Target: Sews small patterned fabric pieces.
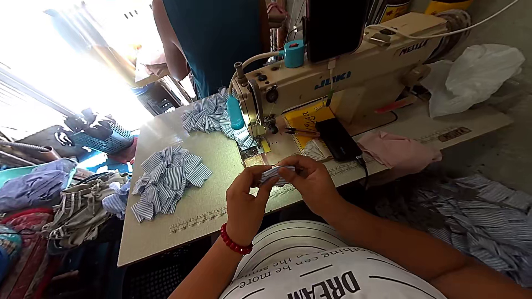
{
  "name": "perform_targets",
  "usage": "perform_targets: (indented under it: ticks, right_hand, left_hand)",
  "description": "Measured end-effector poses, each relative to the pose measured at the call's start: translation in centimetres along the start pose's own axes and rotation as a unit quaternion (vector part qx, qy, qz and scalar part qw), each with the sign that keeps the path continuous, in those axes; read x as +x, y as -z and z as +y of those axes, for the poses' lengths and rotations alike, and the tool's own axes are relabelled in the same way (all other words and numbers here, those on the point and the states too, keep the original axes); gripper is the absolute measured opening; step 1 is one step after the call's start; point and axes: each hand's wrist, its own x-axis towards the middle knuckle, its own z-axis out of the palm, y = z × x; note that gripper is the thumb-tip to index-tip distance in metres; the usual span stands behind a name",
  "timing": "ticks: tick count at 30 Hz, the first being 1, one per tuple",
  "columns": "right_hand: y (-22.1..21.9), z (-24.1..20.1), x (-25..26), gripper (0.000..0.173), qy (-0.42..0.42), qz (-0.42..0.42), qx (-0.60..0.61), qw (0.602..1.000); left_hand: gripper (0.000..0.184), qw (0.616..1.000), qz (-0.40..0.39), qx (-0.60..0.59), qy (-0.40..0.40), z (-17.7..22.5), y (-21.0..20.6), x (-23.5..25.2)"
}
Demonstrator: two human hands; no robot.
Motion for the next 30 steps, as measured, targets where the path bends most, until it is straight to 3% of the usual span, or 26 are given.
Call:
perform_targets:
  ticks: [5,10,15,20,23,27,30]
  right_hand:
    - [-0.2,0.7,0.1,0.015,0.027,0.024,0.043,0.998]
    - [-0.3,0.6,0.5,0.016,-0.003,-0.031,-0.009,0.999]
    - [-0.6,0.5,1.3,0.01,0.011,-0.028,-0.073,0.997]
    - [-0.5,1.6,3.0,0.018,-0.007,-0.028,-0.168,0.985]
    - [-0.5,3.3,4.4,0.023,-0.036,-0.039,-0.274,0.96]
    - [-0.7,5.3,6.3,0.026,-0.082,-0.065,-0.372,0.922]
    - [-0.9,6.6,7.2,0.026,-0.071,-0.073,-0.435,0.895]
  left_hand:
    - [0.012,1.0,0.027,0.0,0.009,0.0,0.1,-0.1]
    - [0.01,0.996,0.041,-0.039,0.075,-0.5,0.6,0.2]
    - [0.003,0.991,0.043,-0.075,0.104,-1.3,0.9,0.4]
    - [0.003,0.967,0.04,-0.094,0.235,-2.4,0.8,1.1]
    - [0.009,0.956,0.007,-0.006,0.292,-4.6,0.8,2.2]
    - [0.024,0.927,-0.111,0.228,0.278,-6.8,1.1,3.9]
    - [0.031,0.897,-0.144,0.326,0.261,-8.1,1.2,4.9]
